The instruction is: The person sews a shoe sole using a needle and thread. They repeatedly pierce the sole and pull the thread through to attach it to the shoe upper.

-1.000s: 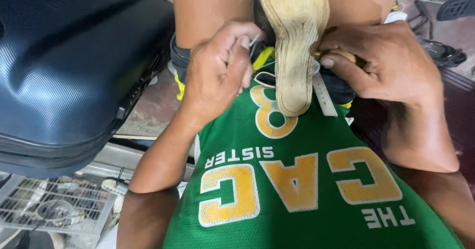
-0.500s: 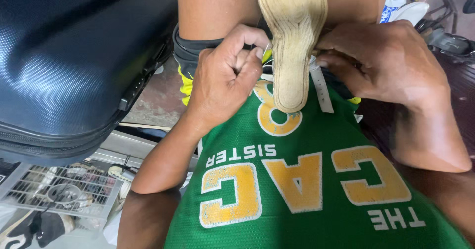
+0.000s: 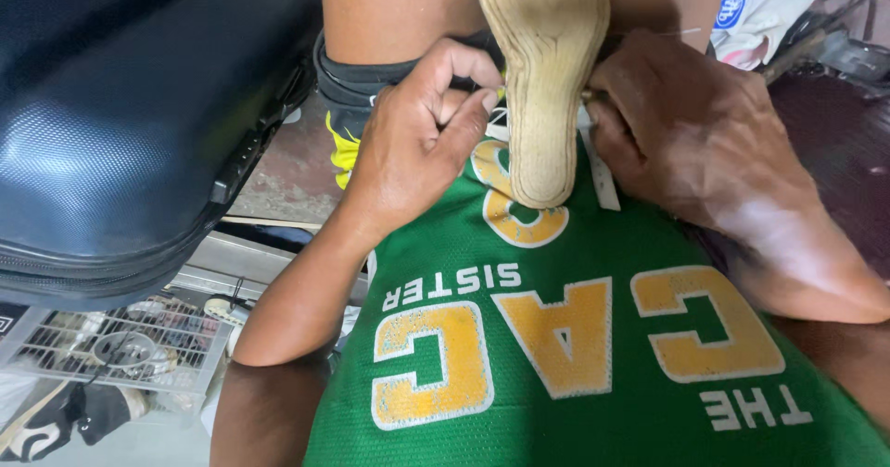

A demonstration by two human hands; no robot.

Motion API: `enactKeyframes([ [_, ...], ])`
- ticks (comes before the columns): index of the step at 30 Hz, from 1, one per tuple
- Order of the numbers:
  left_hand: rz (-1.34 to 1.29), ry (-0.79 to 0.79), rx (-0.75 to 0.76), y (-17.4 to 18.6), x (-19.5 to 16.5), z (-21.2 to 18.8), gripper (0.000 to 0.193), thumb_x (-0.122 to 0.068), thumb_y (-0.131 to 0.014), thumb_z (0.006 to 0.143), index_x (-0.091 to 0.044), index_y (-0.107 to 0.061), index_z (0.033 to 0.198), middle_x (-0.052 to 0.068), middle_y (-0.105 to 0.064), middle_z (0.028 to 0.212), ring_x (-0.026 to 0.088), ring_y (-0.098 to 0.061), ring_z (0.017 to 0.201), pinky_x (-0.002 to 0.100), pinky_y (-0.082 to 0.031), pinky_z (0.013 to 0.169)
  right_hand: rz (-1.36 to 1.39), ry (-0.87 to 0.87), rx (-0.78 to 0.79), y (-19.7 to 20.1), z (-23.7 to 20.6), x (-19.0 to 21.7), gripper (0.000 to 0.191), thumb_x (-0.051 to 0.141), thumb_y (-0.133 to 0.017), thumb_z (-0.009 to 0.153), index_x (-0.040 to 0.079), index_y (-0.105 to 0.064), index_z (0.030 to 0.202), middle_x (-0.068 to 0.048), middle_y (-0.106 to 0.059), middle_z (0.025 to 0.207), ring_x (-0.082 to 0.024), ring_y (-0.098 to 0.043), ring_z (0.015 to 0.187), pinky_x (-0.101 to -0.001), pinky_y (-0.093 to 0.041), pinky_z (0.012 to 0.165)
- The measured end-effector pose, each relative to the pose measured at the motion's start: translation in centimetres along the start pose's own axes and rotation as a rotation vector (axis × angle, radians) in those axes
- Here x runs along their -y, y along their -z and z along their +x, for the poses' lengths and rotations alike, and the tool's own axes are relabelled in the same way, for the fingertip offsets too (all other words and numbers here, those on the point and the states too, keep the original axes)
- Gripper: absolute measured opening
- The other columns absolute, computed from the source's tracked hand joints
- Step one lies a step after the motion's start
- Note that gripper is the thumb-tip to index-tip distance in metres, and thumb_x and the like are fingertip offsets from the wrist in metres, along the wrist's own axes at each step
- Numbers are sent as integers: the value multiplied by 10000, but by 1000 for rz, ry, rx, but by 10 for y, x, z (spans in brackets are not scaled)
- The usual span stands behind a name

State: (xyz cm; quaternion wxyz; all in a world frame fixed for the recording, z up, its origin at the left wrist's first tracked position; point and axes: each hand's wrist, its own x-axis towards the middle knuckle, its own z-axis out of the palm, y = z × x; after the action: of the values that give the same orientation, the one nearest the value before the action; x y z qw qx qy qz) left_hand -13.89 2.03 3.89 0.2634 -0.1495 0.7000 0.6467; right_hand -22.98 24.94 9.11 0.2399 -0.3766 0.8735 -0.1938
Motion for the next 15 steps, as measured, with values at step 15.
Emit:
enactKeyframes([
  [15,38,36,74,5,-12,10,81,-113,-635,1055,-76,-626,1127,-41,-438,556,28,-359,517,250,-310,507,-115,106,-56,-20,-13,-29,268,277,-827,928,52,-695,866,-86,-603,759,-239,-634,648,-375,-516,546],
])
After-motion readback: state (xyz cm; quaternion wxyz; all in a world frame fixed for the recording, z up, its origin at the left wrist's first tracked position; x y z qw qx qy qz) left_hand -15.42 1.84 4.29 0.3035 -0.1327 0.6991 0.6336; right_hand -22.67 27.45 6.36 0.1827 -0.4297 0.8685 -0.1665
